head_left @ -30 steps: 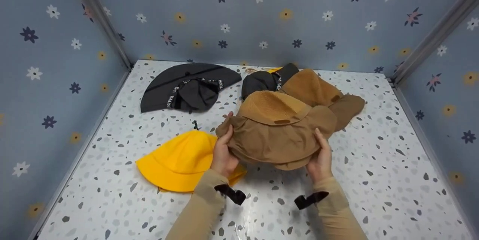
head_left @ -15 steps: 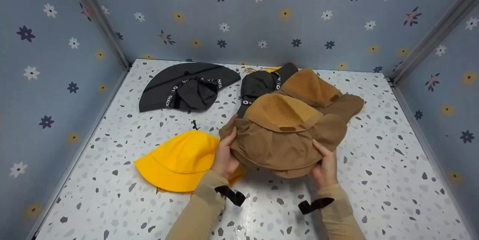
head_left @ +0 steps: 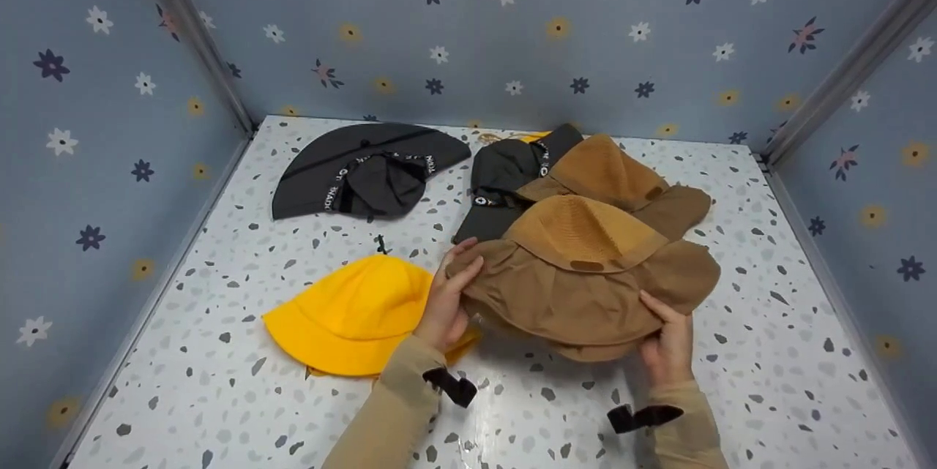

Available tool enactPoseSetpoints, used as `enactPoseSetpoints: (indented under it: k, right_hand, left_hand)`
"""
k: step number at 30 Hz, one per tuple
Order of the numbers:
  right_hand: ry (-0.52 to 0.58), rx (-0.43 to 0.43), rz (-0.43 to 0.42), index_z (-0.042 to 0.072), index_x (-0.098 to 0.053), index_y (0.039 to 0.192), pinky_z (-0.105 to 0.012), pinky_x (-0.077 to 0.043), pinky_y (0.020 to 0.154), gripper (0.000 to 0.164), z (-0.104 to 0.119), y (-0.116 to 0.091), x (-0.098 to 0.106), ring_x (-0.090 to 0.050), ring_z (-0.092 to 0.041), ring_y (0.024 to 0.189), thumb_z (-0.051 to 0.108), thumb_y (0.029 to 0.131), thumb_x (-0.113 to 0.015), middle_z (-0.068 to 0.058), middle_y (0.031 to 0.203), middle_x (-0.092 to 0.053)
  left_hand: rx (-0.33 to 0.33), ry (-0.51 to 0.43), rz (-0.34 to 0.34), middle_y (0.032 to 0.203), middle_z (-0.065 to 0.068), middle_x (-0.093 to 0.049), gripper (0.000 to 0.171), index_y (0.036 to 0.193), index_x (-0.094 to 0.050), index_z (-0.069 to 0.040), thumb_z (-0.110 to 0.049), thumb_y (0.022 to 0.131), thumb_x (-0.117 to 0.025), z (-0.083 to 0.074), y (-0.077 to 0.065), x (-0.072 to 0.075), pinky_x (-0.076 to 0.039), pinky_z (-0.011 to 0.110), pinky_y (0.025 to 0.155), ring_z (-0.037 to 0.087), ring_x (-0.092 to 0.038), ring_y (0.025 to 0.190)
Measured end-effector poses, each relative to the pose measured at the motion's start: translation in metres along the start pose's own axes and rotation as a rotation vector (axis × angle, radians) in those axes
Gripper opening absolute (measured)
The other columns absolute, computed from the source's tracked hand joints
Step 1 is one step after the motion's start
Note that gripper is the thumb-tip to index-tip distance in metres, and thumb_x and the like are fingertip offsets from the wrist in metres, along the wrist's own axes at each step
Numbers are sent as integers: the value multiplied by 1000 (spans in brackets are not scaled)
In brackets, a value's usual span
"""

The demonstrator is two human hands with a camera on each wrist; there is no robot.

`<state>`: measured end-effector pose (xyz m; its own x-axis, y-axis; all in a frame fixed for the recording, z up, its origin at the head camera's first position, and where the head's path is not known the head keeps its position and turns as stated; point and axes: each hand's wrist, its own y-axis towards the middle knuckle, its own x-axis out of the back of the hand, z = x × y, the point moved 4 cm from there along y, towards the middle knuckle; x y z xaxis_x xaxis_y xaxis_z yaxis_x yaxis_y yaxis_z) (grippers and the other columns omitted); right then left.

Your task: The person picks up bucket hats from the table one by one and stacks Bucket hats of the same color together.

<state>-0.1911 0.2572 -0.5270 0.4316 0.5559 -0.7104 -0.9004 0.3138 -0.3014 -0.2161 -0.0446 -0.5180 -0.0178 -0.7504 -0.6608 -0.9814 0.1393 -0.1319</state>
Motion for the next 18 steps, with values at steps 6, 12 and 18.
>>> enactPoseSetpoints:
  k: [6,12,18]
  right_hand:
    - [0,-19,-44,12,-48,122,-25,-56,86,48,9,-6,19,-63,-14,101,-21,87,-55,-1,113,-59]
    - [-27,-57,-76,14,-46,126,-23,-55,89,48,15,-17,43,-60,-10,107,-16,90,-57,2,118,-57]
    - [-35,-79,-121,18,-44,129,-22,-54,90,55,15,-25,65,-59,-7,108,-18,89,-57,5,118,-59]
  left_hand:
    - [53,146,-19,115,3,-63,36,133,-54,-4,-18,100,-57,2,-4,-1,-59,28,79,15,-67,94]
    - [51,444,12,108,7,-67,33,123,-63,2,-19,97,-63,8,-8,-5,-57,24,73,11,-65,84]
    - [-69,807,58,114,18,-70,30,116,-68,4,-18,97,-65,14,-8,-8,-51,27,91,15,-63,99]
